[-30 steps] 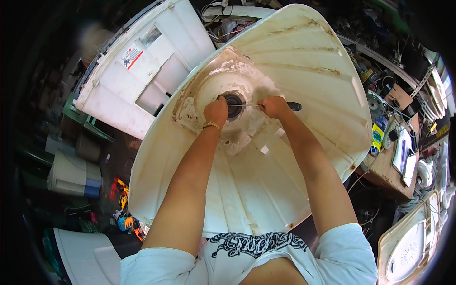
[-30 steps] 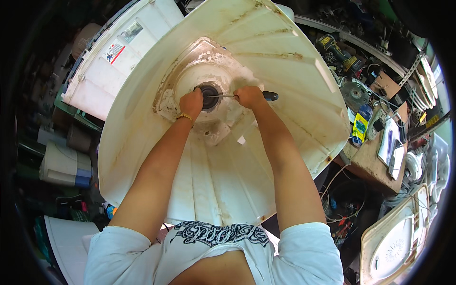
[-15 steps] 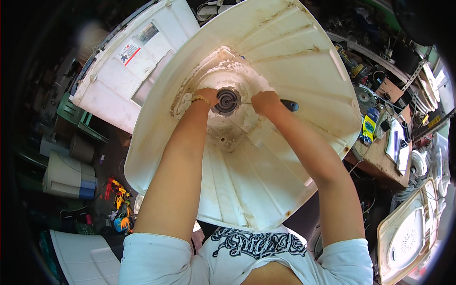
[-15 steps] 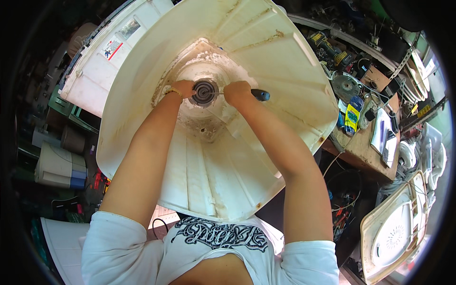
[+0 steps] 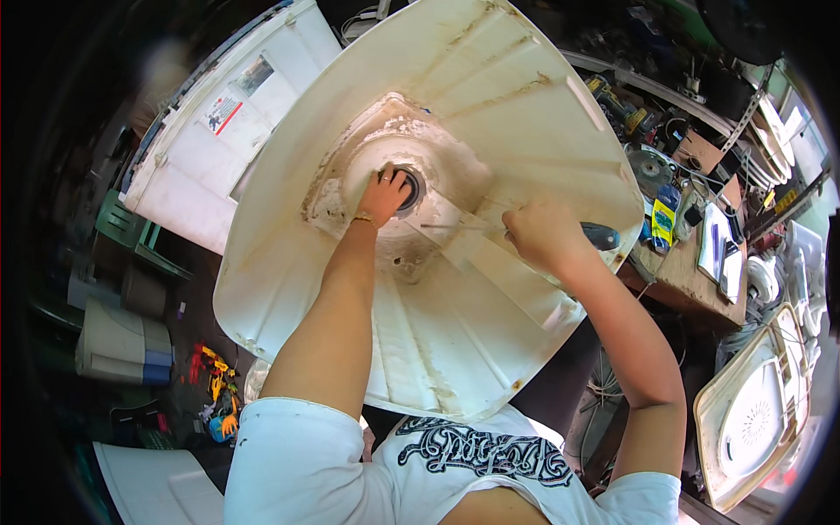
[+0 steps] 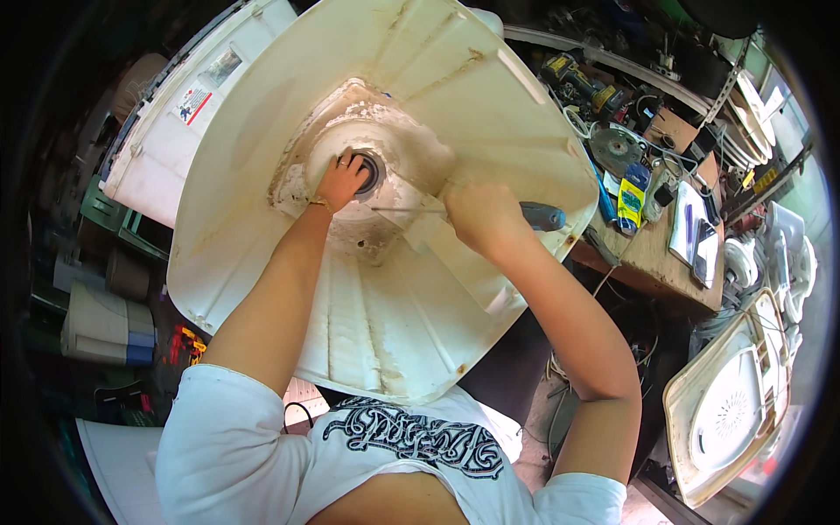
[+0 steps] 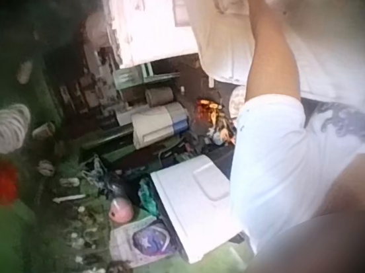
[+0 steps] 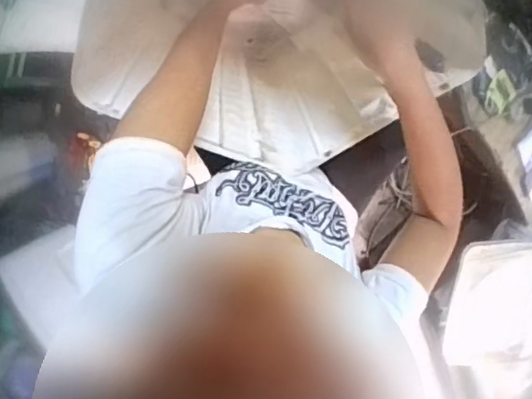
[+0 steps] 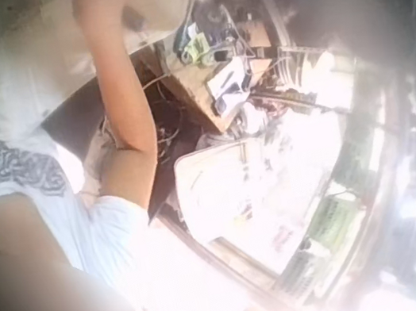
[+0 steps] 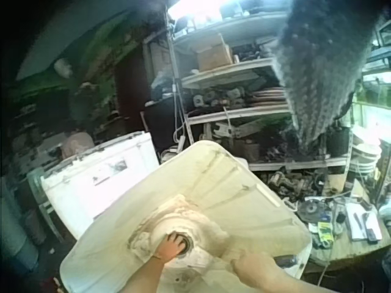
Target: The person uses a screwdriver and hammer to remove a hose clamp from a white washing machine tub. They then flip the tub over and scrape residue from the interior with the screwdriver.
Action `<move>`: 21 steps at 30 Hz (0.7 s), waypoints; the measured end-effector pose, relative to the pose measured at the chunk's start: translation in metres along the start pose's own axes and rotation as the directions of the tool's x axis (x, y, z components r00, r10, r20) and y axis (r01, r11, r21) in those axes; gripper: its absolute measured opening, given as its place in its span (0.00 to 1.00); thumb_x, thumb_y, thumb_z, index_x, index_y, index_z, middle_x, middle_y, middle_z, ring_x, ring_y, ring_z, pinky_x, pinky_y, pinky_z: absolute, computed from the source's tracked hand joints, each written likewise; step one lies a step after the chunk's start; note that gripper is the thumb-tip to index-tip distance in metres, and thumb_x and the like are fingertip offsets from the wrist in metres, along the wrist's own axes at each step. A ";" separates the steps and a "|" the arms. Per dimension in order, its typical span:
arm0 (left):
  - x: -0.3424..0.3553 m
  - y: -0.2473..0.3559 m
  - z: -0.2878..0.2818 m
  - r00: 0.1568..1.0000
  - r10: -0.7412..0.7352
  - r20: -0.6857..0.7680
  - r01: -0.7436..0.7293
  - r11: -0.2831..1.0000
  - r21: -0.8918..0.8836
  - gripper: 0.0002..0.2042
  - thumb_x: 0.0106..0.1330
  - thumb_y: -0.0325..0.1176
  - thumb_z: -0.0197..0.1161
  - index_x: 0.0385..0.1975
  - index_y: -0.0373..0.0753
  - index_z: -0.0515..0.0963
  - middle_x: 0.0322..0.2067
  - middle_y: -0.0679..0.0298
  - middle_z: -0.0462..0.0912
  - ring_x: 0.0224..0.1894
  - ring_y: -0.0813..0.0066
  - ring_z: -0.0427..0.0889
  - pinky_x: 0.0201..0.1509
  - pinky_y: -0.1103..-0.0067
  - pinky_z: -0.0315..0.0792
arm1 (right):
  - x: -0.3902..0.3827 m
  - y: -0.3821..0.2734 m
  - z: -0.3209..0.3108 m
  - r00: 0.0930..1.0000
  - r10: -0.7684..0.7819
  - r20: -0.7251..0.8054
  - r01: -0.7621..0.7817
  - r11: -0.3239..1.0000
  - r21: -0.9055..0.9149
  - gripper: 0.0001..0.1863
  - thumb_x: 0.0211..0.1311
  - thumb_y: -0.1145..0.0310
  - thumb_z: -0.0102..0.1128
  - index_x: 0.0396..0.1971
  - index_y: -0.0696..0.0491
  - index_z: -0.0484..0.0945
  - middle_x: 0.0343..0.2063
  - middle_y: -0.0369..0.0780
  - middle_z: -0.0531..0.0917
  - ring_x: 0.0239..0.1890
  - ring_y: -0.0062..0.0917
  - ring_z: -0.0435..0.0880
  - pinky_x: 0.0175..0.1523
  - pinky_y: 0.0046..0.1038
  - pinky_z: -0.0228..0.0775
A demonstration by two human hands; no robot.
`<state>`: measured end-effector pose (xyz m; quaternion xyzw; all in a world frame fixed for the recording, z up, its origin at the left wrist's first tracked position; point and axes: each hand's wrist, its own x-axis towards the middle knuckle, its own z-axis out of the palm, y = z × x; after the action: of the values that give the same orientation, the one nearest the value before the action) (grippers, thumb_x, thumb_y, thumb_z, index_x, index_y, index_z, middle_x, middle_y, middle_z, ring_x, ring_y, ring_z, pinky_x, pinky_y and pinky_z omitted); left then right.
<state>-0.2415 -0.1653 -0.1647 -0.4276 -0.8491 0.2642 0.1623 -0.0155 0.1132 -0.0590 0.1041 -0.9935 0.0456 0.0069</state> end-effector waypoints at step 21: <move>0.038 -0.010 0.021 0.984 -0.071 0.165 0.084 0.993 -0.077 0.09 0.58 0.32 0.66 0.39 0.45 0.84 0.57 0.61 0.74 0.60 0.52 0.74 0.53 0.64 0.78 | -0.006 -0.009 0.059 0.998 0.008 0.056 -0.008 1.000 -0.002 0.07 0.58 0.67 0.61 0.35 0.48 0.83 0.30 0.42 0.86 0.36 0.39 0.87 0.39 0.40 0.78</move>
<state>-0.2806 -0.1460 -0.1743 -0.3777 -0.8858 0.2559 0.0848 -0.0084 0.1002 -0.1169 0.1016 -0.9937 0.0416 -0.0208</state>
